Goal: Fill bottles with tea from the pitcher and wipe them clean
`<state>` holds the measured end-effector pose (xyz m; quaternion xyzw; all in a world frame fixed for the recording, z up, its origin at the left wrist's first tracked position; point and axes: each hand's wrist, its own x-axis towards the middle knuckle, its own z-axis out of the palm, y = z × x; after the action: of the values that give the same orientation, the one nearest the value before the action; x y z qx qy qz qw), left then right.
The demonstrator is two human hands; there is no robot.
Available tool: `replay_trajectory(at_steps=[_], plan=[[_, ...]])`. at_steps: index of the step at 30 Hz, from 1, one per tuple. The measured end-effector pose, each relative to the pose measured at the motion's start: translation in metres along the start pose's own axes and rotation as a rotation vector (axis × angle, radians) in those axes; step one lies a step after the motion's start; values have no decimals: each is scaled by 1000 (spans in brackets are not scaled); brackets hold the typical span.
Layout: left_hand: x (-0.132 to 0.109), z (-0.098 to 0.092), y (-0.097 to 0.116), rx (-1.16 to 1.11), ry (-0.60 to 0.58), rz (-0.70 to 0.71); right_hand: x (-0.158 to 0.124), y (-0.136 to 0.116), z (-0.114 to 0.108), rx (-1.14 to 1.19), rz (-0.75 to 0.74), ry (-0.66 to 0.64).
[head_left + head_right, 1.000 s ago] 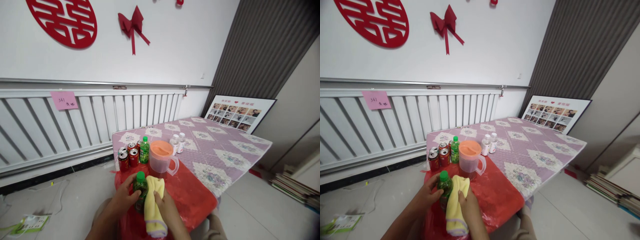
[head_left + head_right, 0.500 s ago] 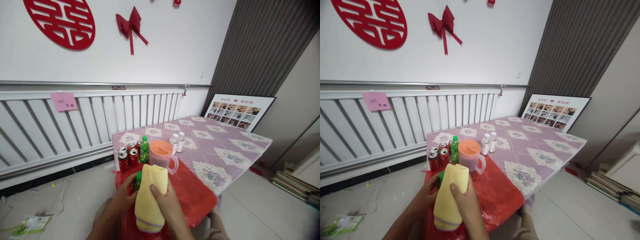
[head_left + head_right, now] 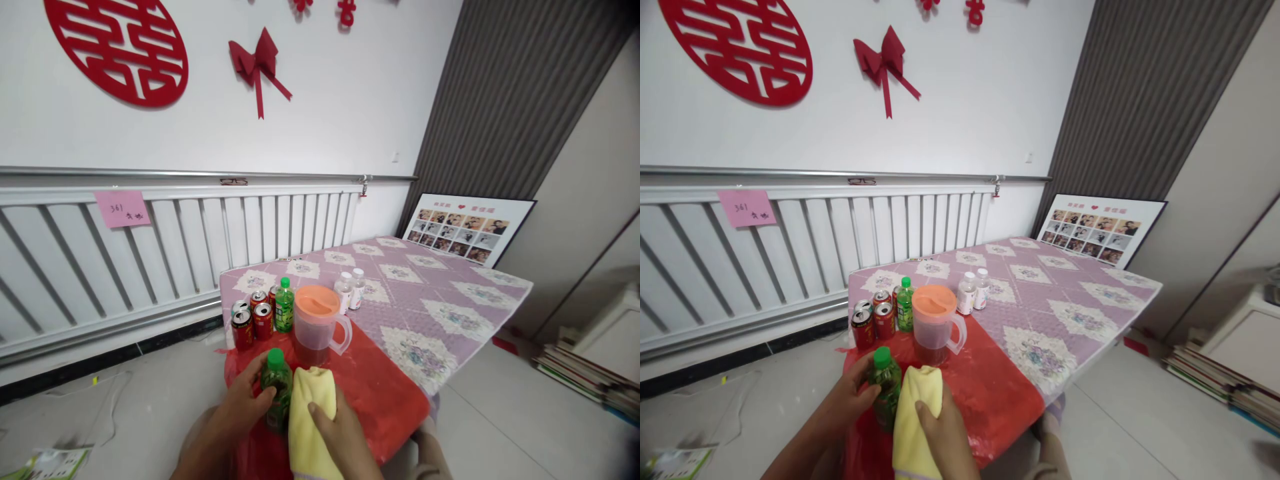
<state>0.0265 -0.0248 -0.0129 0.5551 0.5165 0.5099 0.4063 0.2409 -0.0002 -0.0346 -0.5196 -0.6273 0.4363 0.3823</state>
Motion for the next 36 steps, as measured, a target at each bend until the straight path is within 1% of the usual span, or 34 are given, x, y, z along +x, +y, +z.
replay_trajectory(at_steps=[2, 5, 6, 7, 8, 10, 12, 15, 17, 19, 21, 22, 25, 27, 29, 32, 34, 36], plan=[[-3, 8, 2, 45, 84, 18, 2, -4, -5, 51, -3, 46], [-6, 21, 3, 213, 323, 83, 5, -6, -7, 179, 40, 94], [-6, 24, 3, 270, 384, 97, 5, -6, -6, 230, 58, 97], [-6, 27, 4, 317, 426, 102, 4, -5, -5, 280, 73, 94], [-6, 28, 4, 351, 442, 101, 4, -3, -4, 329, 88, 87], [-4, 26, 4, 377, 401, 93, 2, -3, -2, 416, 121, 72], [-2, 21, 4, 340, 315, 90, 1, -8, -2, 488, 160, 70], [1, 11, 6, 222, 181, 68, 2, -28, -4, 547, 187, 63], [2, 7, 9, 156, 100, 42, 6, -48, -4, 554, 163, 18], [3, 4, 13, 100, -2, 25, 11, -65, -2, 555, 106, -40], [4, 2, 17, 48, -96, 27, 18, -75, 3, 526, 55, -94], [4, 1, 18, 30, -128, 33, 22, -76, 5, 500, 40, -112], [7, -4, 17, 12, -172, 56, 30, -64, 9, 380, 48, -106], [8, -8, 15, 20, -192, 58, 33, -48, 9, 269, 59, -81], [8, -10, 13, 27, -202, 55, 30, -30, 9, 140, 30, -74], [8, -9, 11, 38, -184, 63, 21, -12, 10, -52, -39, -81], [7, -6, 8, 48, -155, 63, 14, -7, 11, -152, -52, -80], [5, -1, 5, 57, -106, 56, 11, -9, 10, -191, -61, -54]])
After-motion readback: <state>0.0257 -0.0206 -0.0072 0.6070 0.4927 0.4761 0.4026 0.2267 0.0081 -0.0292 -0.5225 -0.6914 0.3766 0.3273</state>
